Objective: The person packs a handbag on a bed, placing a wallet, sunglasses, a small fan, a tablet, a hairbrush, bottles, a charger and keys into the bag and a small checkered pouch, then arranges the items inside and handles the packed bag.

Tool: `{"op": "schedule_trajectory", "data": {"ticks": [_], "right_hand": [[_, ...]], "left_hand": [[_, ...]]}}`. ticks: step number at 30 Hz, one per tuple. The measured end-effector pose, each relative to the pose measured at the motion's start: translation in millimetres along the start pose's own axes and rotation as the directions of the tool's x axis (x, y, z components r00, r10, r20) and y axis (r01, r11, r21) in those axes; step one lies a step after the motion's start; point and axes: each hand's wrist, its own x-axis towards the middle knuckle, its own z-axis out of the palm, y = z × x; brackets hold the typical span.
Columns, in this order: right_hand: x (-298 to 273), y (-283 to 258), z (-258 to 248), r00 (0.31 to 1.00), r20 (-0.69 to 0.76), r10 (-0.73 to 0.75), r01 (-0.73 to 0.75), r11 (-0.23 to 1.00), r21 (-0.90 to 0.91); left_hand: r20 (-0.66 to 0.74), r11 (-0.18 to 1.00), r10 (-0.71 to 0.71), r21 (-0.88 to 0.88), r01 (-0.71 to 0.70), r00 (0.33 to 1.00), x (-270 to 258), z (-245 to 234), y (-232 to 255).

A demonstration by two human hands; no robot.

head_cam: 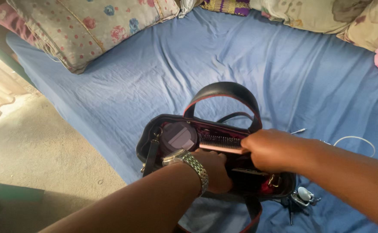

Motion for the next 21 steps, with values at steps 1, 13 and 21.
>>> {"op": "schedule_trajectory", "data": {"ticks": [1,13,21], "right_hand": [[2,-6,2,1.000,-0.017,0.017,-0.017,1.000,0.021],[124,1,64,0.970,-0.079,-0.230,0.206,0.951,-0.231],[139,35,97,0.915,-0.262,-0.306,0.329,0.943,0.047]], "left_hand": [[0.009,1.000,0.002,-0.005,-0.002,1.000,0,1,1],[0.036,0.944,0.328,0.010,-0.328,0.944,27,30,0],[0.111,0.975,0.214,0.038,-0.219,0.970,45,29,-9]]}}
